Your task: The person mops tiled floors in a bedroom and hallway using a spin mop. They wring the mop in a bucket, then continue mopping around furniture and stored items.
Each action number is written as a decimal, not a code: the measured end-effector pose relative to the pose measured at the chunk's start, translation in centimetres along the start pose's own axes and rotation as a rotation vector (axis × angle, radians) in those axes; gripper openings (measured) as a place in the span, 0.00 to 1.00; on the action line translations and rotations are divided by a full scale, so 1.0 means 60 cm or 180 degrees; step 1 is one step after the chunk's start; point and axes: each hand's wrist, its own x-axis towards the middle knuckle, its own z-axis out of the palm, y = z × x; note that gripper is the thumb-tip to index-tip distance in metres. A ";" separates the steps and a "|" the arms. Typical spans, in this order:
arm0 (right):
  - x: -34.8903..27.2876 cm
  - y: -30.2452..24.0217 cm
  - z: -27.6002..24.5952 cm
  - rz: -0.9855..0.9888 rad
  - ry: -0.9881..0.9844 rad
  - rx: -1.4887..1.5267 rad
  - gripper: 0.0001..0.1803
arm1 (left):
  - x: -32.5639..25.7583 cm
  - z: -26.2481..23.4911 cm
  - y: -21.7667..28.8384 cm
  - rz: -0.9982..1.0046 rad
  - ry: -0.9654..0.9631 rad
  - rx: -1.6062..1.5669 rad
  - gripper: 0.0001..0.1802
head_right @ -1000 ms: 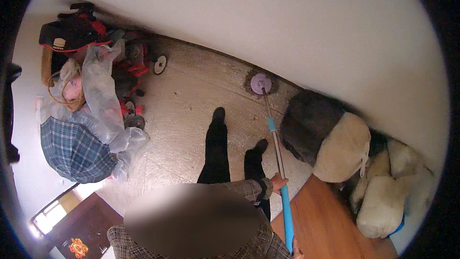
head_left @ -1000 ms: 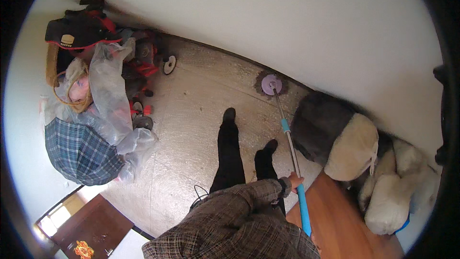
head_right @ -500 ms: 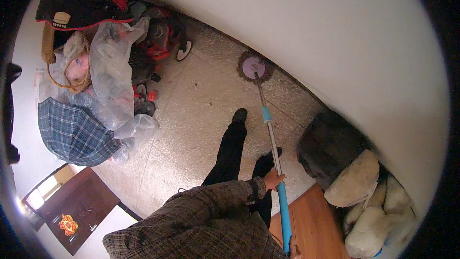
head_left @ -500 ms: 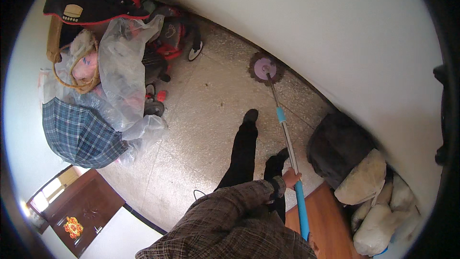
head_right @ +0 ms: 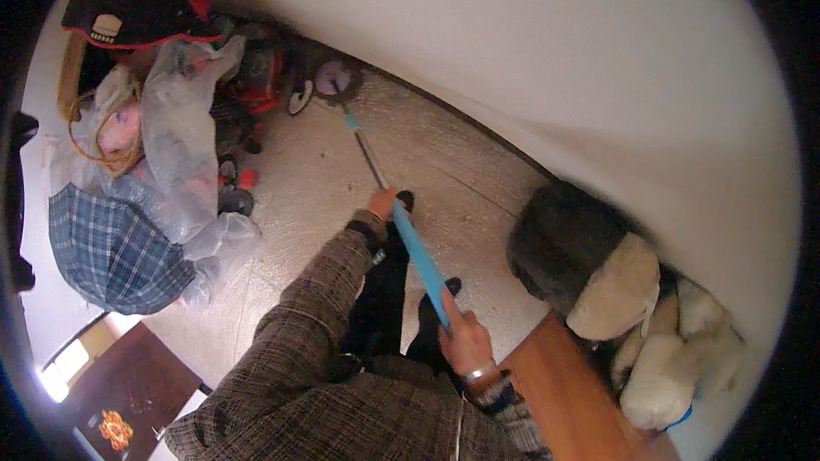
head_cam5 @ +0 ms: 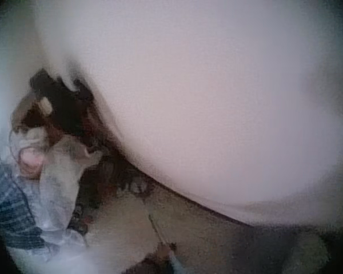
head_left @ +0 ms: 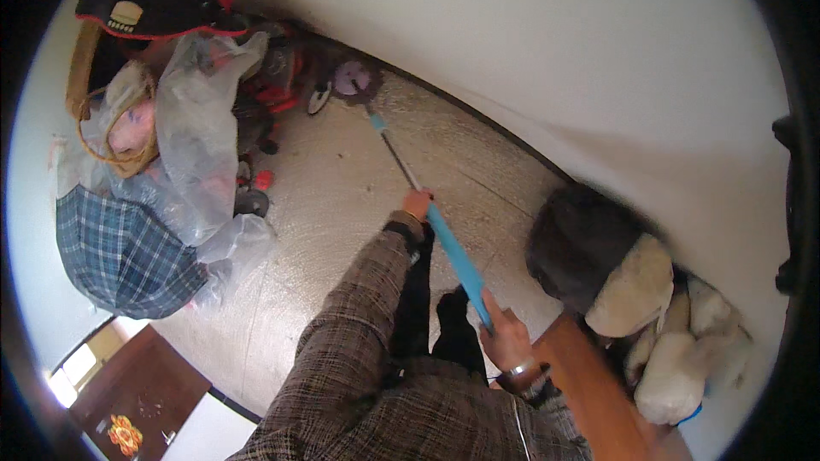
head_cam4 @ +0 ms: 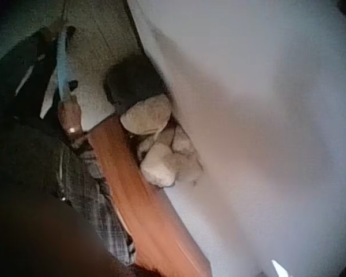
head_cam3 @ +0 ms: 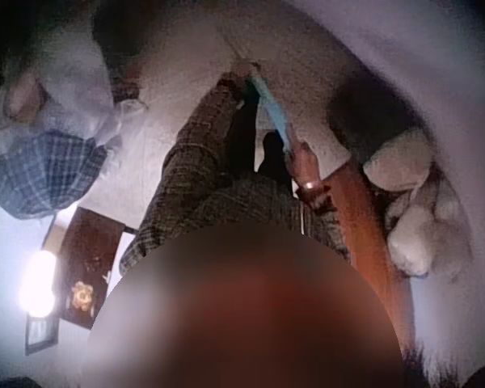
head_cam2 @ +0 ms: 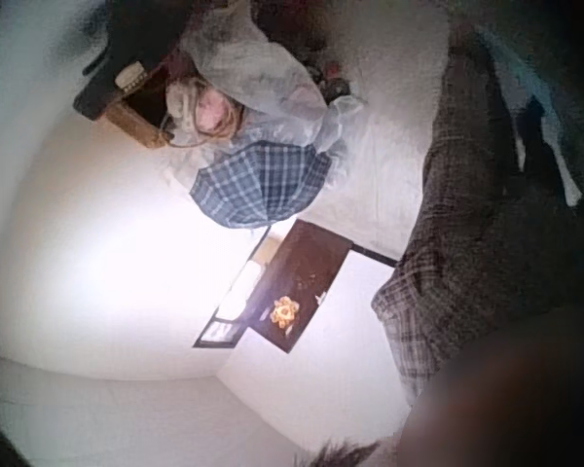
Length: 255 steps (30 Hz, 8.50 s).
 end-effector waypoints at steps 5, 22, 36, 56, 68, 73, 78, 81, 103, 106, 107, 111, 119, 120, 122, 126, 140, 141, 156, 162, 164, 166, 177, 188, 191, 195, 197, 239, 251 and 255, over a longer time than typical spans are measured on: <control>-0.085 0.080 0.035 0.0193 0.0164 0.0189 0.41 | 0.044 0.048 -0.103 0.0599 -0.0155 0.2634 0.23; -0.803 0.211 0.054 0.2270 0.0572 0.0721 0.35 | -0.569 0.547 -0.524 -0.1730 -0.1820 0.0831 0.21; -0.414 -0.006 0.111 0.0794 0.0031 -0.0133 0.38 | -0.290 0.080 -0.311 0.2583 -0.1735 0.3599 0.19; -0.589 -0.059 0.364 0.0878 0.0544 -0.0123 0.38 | -0.382 -0.012 -0.508 0.2533 -0.0893 0.4483 0.32; -0.991 -0.113 0.519 0.2467 0.1002 0.1431 0.33 | -0.729 0.164 -0.798 -0.1556 -0.2253 0.1553 0.21; -0.931 -0.156 0.487 0.2192 0.0701 0.1245 0.33 | -0.734 0.083 -0.733 -0.1222 -0.1886 0.1366 0.22; -0.784 -0.191 0.453 0.1691 0.0238 0.0791 0.36 | -0.622 -0.047 -0.634 -0.0955 -0.1510 0.0472 0.20; -0.658 -0.226 0.442 0.0981 0.0040 0.0204 0.39 | -0.535 -0.159 -0.551 -0.0834 -0.1178 0.0188 0.19; -0.344 -0.276 0.606 0.0483 0.0543 -0.0391 0.36 | -0.394 -0.391 -0.412 -0.0191 -0.0027 0.0825 0.23; -0.501 -0.219 0.630 0.0696 0.0496 -0.0343 0.37 | -0.475 -0.312 -0.524 -0.0275 -0.0495 0.1212 0.21; -0.562 -0.201 0.640 0.0786 0.0560 -0.0244 0.37 | -0.508 -0.285 -0.565 -0.0368 -0.0875 0.1330 0.22; -0.806 -0.160 0.688 0.1287 0.0740 -0.0168 0.38 | -0.663 -0.160 -0.756 -0.0784 -0.1152 0.1406 0.22; -1.124 -0.213 0.756 0.1895 0.1153 0.0441 0.39 | -0.859 -0.058 -1.013 -0.0809 -0.2165 0.1512 0.19; -1.131 -0.225 0.764 0.2008 0.1111 0.0527 0.39 | -0.866 -0.061 -1.020 -0.0825 -0.2197 0.1486 0.18; -1.124 -0.244 0.773 0.2184 0.0940 0.0568 0.41 | -0.869 -0.076 -1.016 -0.0851 -0.2052 0.1507 0.18; -1.058 -0.281 0.758 0.1957 0.0690 0.0437 0.43 | -0.827 -0.135 -0.953 -0.1003 -0.2098 0.0876 0.19; -0.518 -0.445 0.710 0.0160 0.0359 -0.0742 0.33 | -0.452 -0.561 -0.607 0.0041 -0.0642 -0.0346 0.10; -0.482 -0.455 0.713 0.0129 0.0307 -0.0857 0.32 | -0.427 -0.590 -0.584 0.0052 -0.0597 -0.0441 0.11; -0.655 -0.332 0.836 0.0411 0.0832 -0.0826 0.31 | -0.546 -0.511 -0.710 -0.0132 -0.0471 0.0687 0.14; -1.002 -0.262 0.937 0.1376 0.0908 -0.0331 0.33 | -0.737 -0.346 -1.003 -0.0519 -0.1157 0.0974 0.13; -1.116 -0.272 0.976 0.1715 0.0892 0.0002 0.36 | -0.818 -0.310 -1.088 -0.0571 -0.1467 0.1477 0.14; -1.204 -0.292 1.015 0.2059 0.0907 0.0251 0.40 | -0.882 -0.277 -1.150 -0.0694 -0.1902 0.2055 0.16; -1.291 -0.372 1.109 0.2514 0.1194 0.1258 0.46 | -0.985 -0.260 -1.221 -0.0543 -0.2618 0.2746 0.18; -1.017 -0.428 0.983 0.1546 0.0606 0.0365 0.39 | -0.806 -0.423 -0.970 -0.0062 -0.1536 0.1650 0.15; -0.905 -0.447 0.969 0.1144 0.0514 -0.0019 0.35 | -0.727 -0.511 -0.890 -0.0010 -0.1257 0.1550 0.15; -0.792 -0.481 0.960 0.0654 0.0461 -0.0433 0.32 | -0.652 -0.619 -0.822 -0.0003 -0.0803 0.1228 0.22; -0.765 -0.497 0.960 0.0408 0.0489 -0.0459 0.32 | -0.647 -0.669 -0.813 -0.0022 -0.0704 0.1023 0.20; -1.362 -0.199 1.247 0.2524 0.1738 0.1810 0.37 | -0.927 -0.143 -1.359 -0.0709 -0.2081 0.3856 0.18; -1.070 0.099 1.032 0.2382 0.1971 0.1481 0.29 | -0.932 -0.004 -1.058 -0.0040 -0.2540 0.2650 0.28; -1.132 0.085 1.135 0.2464 0.1916 0.1775 0.37 | -0.936 -0.088 -1.028 0.0061 -0.2222 0.3068 0.23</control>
